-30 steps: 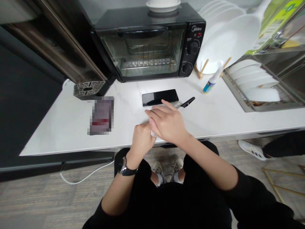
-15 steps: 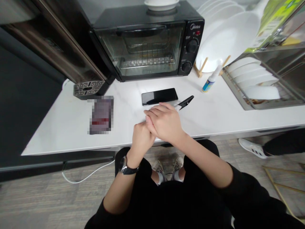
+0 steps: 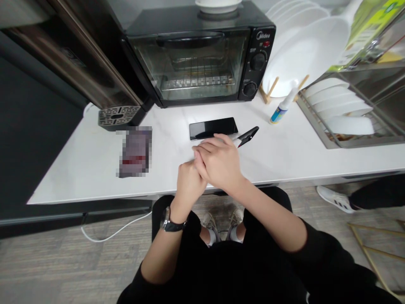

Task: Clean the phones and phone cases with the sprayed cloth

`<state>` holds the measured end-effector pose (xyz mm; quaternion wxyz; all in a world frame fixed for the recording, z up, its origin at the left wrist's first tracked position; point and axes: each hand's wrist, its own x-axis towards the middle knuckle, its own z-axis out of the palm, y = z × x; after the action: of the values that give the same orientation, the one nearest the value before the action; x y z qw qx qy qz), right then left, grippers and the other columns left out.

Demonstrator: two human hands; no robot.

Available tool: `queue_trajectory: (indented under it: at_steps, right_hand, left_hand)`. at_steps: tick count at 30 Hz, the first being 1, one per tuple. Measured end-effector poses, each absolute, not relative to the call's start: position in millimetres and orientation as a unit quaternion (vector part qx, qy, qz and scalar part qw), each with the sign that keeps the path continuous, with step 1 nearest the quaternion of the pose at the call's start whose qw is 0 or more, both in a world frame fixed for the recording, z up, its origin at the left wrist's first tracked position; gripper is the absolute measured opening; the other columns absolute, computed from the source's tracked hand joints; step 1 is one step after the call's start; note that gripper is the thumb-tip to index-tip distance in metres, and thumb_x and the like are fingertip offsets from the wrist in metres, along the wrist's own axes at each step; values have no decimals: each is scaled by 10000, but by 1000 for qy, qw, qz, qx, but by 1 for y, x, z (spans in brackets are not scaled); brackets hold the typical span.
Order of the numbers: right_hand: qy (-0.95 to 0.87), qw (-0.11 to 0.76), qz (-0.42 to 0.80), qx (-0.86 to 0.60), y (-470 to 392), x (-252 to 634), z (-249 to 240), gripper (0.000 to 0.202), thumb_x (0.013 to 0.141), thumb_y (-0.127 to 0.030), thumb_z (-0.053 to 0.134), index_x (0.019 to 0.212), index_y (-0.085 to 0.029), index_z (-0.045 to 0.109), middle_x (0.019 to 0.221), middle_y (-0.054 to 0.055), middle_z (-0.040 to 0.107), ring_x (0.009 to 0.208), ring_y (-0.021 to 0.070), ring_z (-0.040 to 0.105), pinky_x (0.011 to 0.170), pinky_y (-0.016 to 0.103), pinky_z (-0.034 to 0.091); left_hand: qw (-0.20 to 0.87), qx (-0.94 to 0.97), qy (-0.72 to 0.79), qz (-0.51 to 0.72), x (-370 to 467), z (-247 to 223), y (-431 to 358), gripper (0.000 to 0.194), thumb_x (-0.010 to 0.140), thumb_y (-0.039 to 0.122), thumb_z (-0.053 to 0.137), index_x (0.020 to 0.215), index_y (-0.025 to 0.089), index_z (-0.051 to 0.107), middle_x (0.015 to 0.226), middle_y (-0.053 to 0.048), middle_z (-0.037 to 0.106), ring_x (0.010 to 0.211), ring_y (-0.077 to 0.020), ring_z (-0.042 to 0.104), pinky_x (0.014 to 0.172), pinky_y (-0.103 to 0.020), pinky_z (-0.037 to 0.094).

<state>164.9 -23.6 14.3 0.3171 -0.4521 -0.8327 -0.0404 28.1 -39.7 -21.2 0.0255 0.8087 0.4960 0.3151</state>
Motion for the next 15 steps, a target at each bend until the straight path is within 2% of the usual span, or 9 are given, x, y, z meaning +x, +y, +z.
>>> queue_trajectory:
  at_steps: [3,6,8,10,12,15]
  right_hand:
    - [-846,286,-49,-448,-14,180,16,501,1098,-317,358,929,-175,808,939,74,817,950,240,706,984,435,441]
    - [-814,281,-51,-505,12,223,16,528,1093,-310,335,901,-173,807,886,92,805,908,258,706,924,439,452]
    - [-778,295,-47,-552,24,243,16,544,1090,-282,313,943,-158,821,898,109,811,910,267,718,915,438,461]
    - [-760,312,-46,-568,24,242,15,533,1083,-253,319,962,-156,829,941,111,822,970,272,732,1004,451,446]
    - [-768,330,-51,-546,12,221,13,495,1075,-236,356,945,-172,829,975,89,830,1038,263,732,1123,461,380]
    - [-806,343,-58,-478,-14,184,11,435,1075,-249,403,966,-177,819,980,60,831,1023,231,726,1118,429,374]
  left_hand:
    - [41,808,492,322,27,-20,-39,236,929,184,497,762,168,663,610,-45,666,510,-164,566,543,-286,350]
    - [102,792,511,318,30,-16,-40,240,1028,277,533,1022,163,744,667,-4,693,522,-127,555,564,-251,362]
    - [124,783,518,320,33,-13,-42,265,1059,325,540,1124,171,746,692,6,705,521,-113,547,567,-240,356]
    - [122,780,520,327,35,-12,-42,262,1060,324,547,1126,170,749,704,3,712,520,-112,543,569,-241,352]
    - [118,780,521,326,35,-13,-43,242,1044,284,546,1094,166,752,704,-3,713,525,-122,552,573,-249,356]
    - [89,793,519,306,32,-16,-42,243,959,164,514,846,154,728,649,-31,686,534,-157,572,566,-280,347]
